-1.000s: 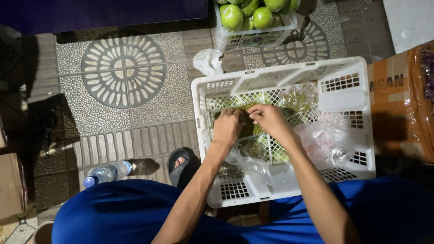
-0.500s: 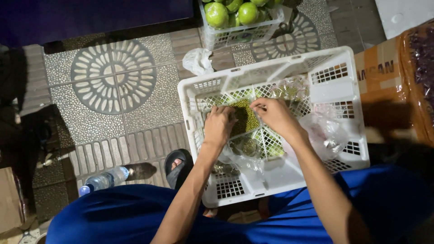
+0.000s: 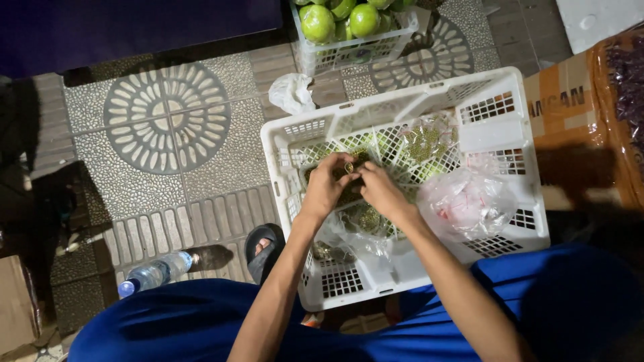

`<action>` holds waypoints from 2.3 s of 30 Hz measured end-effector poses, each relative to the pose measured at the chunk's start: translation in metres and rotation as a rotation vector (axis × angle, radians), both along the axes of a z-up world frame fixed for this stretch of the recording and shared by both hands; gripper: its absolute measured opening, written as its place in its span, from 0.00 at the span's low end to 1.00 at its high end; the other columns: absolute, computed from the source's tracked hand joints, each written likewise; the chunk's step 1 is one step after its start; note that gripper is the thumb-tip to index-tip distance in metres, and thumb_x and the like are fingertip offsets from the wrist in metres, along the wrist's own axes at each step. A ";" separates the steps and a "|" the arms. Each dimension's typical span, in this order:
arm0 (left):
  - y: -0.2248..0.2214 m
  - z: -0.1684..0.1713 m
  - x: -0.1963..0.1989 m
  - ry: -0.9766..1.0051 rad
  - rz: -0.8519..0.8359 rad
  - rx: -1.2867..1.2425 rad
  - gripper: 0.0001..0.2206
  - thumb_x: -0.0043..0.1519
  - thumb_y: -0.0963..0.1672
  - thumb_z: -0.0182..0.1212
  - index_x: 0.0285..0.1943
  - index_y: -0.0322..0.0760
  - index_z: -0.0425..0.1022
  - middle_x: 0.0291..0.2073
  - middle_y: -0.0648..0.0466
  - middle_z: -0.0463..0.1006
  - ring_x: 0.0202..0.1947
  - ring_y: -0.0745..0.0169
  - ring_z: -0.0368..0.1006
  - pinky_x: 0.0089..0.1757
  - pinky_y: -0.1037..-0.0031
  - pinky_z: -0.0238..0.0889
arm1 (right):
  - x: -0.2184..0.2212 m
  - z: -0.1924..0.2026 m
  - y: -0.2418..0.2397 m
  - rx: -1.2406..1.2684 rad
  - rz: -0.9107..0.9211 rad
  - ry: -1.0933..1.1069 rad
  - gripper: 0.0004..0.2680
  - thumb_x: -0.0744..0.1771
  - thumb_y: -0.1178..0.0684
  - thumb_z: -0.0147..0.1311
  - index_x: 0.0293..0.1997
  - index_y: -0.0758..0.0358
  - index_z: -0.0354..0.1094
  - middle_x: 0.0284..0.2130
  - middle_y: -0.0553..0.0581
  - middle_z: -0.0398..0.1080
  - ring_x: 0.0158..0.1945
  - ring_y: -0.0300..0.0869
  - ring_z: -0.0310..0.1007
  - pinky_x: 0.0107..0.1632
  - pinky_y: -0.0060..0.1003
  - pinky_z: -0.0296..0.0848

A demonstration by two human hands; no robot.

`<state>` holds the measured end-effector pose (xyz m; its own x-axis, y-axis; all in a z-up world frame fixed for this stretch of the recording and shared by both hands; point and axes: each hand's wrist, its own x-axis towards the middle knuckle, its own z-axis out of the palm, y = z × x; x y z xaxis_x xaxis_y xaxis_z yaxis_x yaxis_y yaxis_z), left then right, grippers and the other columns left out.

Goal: Manually filling small plastic bags with green mung beans from a large plastic crate on the floor.

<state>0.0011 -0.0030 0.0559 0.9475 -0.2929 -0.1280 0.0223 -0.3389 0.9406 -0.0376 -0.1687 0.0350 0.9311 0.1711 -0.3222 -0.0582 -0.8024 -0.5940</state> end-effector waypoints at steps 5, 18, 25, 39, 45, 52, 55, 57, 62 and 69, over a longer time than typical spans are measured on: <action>0.008 0.006 0.001 -0.042 -0.022 0.158 0.14 0.57 0.43 0.71 0.52 0.49 0.78 0.41 0.52 0.85 0.53 0.46 0.77 0.56 0.59 0.68 | 0.004 -0.021 0.001 0.032 0.031 -0.099 0.09 0.68 0.65 0.50 0.53 0.76 0.70 0.48 0.79 0.70 0.50 0.69 0.73 0.51 0.57 0.76; 0.004 -0.017 0.001 -0.151 -0.167 0.450 0.12 0.59 0.47 0.69 0.51 0.54 0.78 0.40 0.63 0.85 0.54 0.58 0.74 0.54 0.64 0.64 | 0.035 0.077 -0.007 0.265 -0.206 0.074 0.10 0.64 0.58 0.65 0.49 0.61 0.80 0.47 0.74 0.76 0.32 0.48 0.84 0.40 0.43 0.78; 0.005 -0.030 0.003 -0.153 -0.175 0.475 0.15 0.59 0.49 0.68 0.54 0.53 0.75 0.41 0.60 0.85 0.54 0.56 0.73 0.53 0.63 0.62 | 0.026 0.130 0.023 0.079 -0.116 0.092 0.10 0.69 0.59 0.56 0.56 0.66 0.75 0.49 0.77 0.73 0.42 0.59 0.82 0.45 0.52 0.80; 0.005 -0.010 -0.004 -0.248 -0.119 0.486 0.10 0.60 0.49 0.67 0.48 0.50 0.77 0.34 0.59 0.85 0.47 0.57 0.76 0.51 0.64 0.60 | 0.021 0.141 0.031 0.061 -0.052 0.094 0.09 0.70 0.64 0.50 0.56 0.72 0.70 0.49 0.80 0.71 0.50 0.69 0.76 0.39 0.54 0.85; 0.004 -0.030 -0.006 -0.262 -0.107 0.500 0.11 0.61 0.49 0.66 0.50 0.50 0.77 0.35 0.60 0.85 0.48 0.57 0.76 0.52 0.64 0.60 | 0.027 0.123 0.027 0.087 -0.049 0.064 0.08 0.69 0.65 0.52 0.54 0.74 0.71 0.45 0.81 0.73 0.49 0.69 0.77 0.39 0.54 0.85; 0.006 -0.042 -0.003 -0.304 -0.114 0.516 0.12 0.60 0.51 0.65 0.51 0.54 0.77 0.37 0.61 0.84 0.48 0.59 0.74 0.50 0.64 0.60 | 0.028 0.130 0.027 0.118 -0.101 0.049 0.08 0.70 0.65 0.50 0.53 0.74 0.73 0.43 0.79 0.75 0.46 0.66 0.79 0.39 0.54 0.85; 0.010 -0.038 -0.003 -0.383 -0.104 0.572 0.13 0.59 0.51 0.68 0.51 0.53 0.78 0.40 0.60 0.81 0.48 0.57 0.70 0.49 0.63 0.60 | 0.032 0.111 0.018 0.152 -0.146 0.056 0.07 0.70 0.64 0.51 0.52 0.72 0.74 0.45 0.77 0.75 0.48 0.62 0.79 0.42 0.49 0.84; 0.009 -0.046 -0.002 -0.377 -0.093 0.601 0.14 0.58 0.52 0.68 0.51 0.53 0.80 0.42 0.58 0.80 0.50 0.55 0.68 0.50 0.61 0.60 | 0.026 0.130 0.023 0.158 -0.223 0.144 0.08 0.71 0.61 0.50 0.53 0.71 0.74 0.45 0.75 0.76 0.48 0.60 0.80 0.44 0.48 0.85; 0.009 -0.053 -0.004 -0.432 -0.112 0.664 0.15 0.56 0.51 0.69 0.52 0.55 0.80 0.42 0.59 0.78 0.49 0.57 0.66 0.49 0.62 0.59 | 0.025 0.096 0.012 0.063 -0.185 0.196 0.09 0.71 0.59 0.49 0.55 0.67 0.73 0.46 0.72 0.76 0.47 0.56 0.81 0.42 0.46 0.84; 0.009 -0.042 -0.004 -0.506 -0.114 0.710 0.16 0.57 0.50 0.70 0.53 0.54 0.80 0.41 0.59 0.74 0.47 0.57 0.64 0.47 0.61 0.57 | 0.021 0.094 0.009 0.012 -0.099 0.239 0.09 0.72 0.60 0.45 0.56 0.69 0.71 0.46 0.70 0.75 0.47 0.58 0.80 0.42 0.53 0.82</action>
<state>-0.0025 0.0065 0.0138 0.9097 -0.4000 0.1117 -0.4100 -0.8225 0.3942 -0.0164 -0.1601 0.1294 0.8410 0.0879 -0.5339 -0.2763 -0.7786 -0.5634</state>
